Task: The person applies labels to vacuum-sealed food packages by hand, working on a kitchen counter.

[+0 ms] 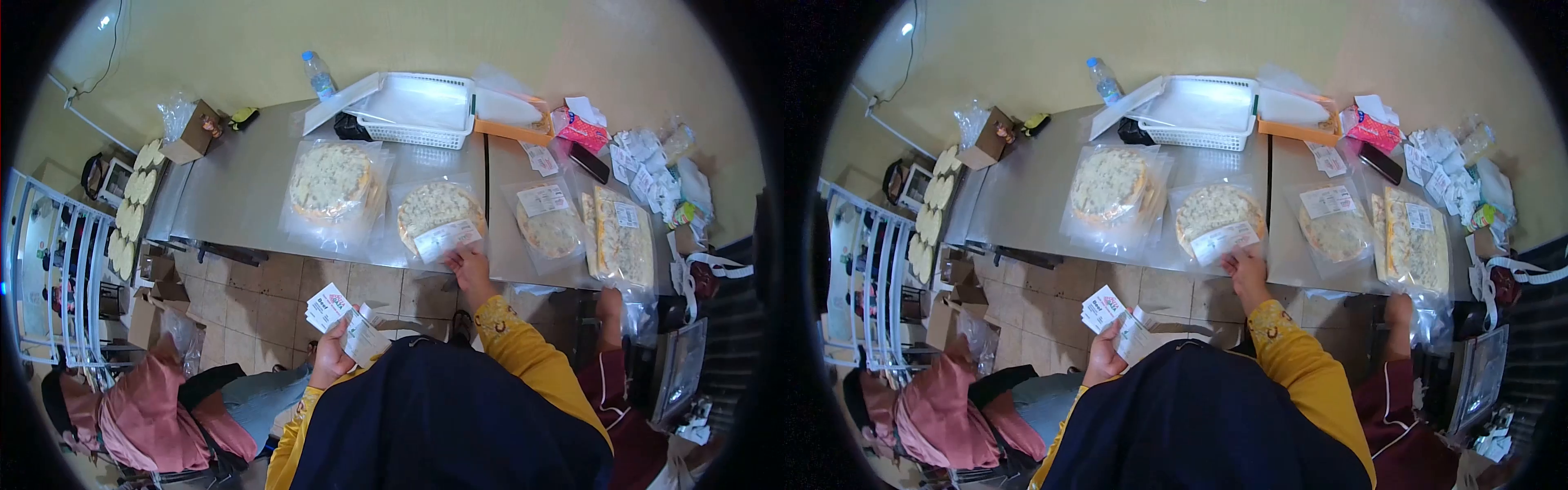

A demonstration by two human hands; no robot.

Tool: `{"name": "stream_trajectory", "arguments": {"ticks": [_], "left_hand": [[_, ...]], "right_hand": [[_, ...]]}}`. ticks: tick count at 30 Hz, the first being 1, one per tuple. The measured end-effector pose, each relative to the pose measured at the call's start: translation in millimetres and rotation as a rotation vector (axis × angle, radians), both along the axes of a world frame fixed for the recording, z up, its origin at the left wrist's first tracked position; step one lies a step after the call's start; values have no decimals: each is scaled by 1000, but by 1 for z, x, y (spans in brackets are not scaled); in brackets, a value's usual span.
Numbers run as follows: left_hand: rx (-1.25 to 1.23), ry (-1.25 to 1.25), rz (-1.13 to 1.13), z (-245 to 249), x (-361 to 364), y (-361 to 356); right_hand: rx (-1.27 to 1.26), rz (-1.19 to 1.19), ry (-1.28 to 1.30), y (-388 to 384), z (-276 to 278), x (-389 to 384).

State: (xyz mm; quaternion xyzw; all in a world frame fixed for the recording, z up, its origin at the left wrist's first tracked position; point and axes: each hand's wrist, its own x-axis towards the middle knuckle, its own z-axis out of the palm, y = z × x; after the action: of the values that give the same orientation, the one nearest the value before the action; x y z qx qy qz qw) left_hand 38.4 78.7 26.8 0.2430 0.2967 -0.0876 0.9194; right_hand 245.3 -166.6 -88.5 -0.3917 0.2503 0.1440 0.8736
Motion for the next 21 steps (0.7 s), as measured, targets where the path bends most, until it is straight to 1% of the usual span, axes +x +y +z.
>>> {"name": "stream_trajectory", "arguments": {"ticks": [1,4,7,8,9,10,11,12,13,14,15,16,18,21], "left_hand": [[1,-3,-1,2,0,0],[37,31,38,2,-2,0],[63,1,24,2,-5,1],[81,-15,42,4,-4,2],[68,14,55,15,-1,-2],[58,3,73,0,-3,2],[59,14,120,4,-1,-2],[46,-12,149,-5,-2,-2],[85,-21,155,-12,-1,0],[-32,-33,121,-14,-2,2],[-62,-66,145,-15,-1,2],[-89,-69,156,-19,-1,2],[-74,-83,157,-17,-2,2],[-87,-67,197,-13,-3,-2]], "right_hand": [[-4,0,-1,6,-3,6],[-59,17,-35,20,22,19],[-98,-80,8,33,16,35],[-409,-36,-112,21,-37,48],[-273,-91,-70,24,-29,50],[-139,-152,-25,28,-19,52],[-131,-90,-41,25,-20,55],[-157,14,-90,17,-19,54],[-207,127,-158,12,-19,55],[-247,219,-202,5,-21,54],[-353,246,-197,6,5,45],[-298,294,-89,-3,-39,62],[-222,254,67,2,-19,61],[-125,359,5,7,-11,67]]}}
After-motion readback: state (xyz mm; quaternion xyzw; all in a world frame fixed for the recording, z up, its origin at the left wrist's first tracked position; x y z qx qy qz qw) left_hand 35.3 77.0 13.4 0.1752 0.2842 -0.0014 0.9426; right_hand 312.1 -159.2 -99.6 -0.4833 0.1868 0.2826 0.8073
